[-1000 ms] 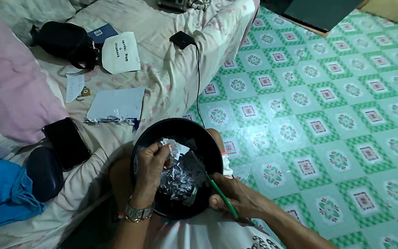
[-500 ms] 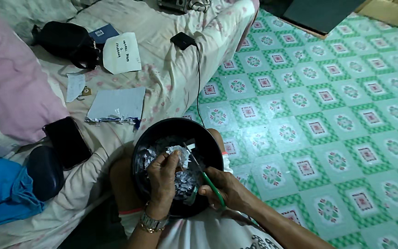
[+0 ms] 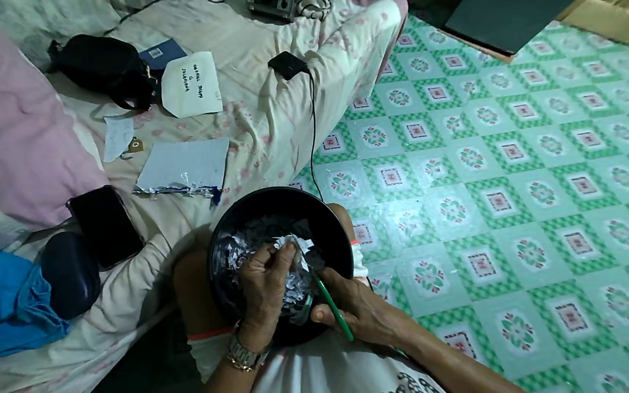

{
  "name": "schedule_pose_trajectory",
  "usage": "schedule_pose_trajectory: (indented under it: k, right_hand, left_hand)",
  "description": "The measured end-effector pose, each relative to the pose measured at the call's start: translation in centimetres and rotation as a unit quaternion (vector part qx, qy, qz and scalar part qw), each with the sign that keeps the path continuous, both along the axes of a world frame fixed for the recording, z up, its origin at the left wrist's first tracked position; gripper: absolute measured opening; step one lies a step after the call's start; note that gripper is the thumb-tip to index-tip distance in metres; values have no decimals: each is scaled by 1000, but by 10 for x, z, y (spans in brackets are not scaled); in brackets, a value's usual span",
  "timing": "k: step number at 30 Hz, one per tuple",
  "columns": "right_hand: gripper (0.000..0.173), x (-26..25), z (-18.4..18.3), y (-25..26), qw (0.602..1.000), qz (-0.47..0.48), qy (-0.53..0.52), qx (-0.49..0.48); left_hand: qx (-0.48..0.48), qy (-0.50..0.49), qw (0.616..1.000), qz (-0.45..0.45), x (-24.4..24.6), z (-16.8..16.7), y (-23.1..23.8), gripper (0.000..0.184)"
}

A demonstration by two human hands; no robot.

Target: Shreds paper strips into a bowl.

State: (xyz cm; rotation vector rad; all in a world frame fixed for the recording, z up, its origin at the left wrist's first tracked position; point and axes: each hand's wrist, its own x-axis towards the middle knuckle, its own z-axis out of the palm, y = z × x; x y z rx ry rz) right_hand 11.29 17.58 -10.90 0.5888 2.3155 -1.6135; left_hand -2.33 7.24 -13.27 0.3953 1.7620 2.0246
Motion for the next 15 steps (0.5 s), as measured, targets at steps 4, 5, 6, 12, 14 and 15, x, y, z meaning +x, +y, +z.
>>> schedule_pose_trajectory:
  k: [4, 5, 6, 12, 14, 15]
  right_hand:
    - [74, 3, -10, -7, 997, -43, 68, 11]
    - [72, 3, -12, -8, 996, -50, 77, 13]
    - [70, 3, -13, -8, 995, -56, 80, 12]
    - [82, 2, -6, 0, 999, -21, 35, 18]
    - [79, 2, -8, -2, 997, -30, 57, 29]
    - [77, 3, -10, -3, 996, -34, 68, 41]
  left_hand:
    - [-1, -34, 999, 7, -2, 4, 1, 25]
    - [-7, -48, 999, 8, -2, 6, 2, 26]
    - [-16, -58, 998, 5, -3, 8, 2, 26]
    - [-33, -41, 998, -42, -5, 6, -1, 27]
    - [-31, -42, 998, -38, -6, 7, -1, 28]
    - [-28, -42, 998, -37, -6, 7, -2, 29]
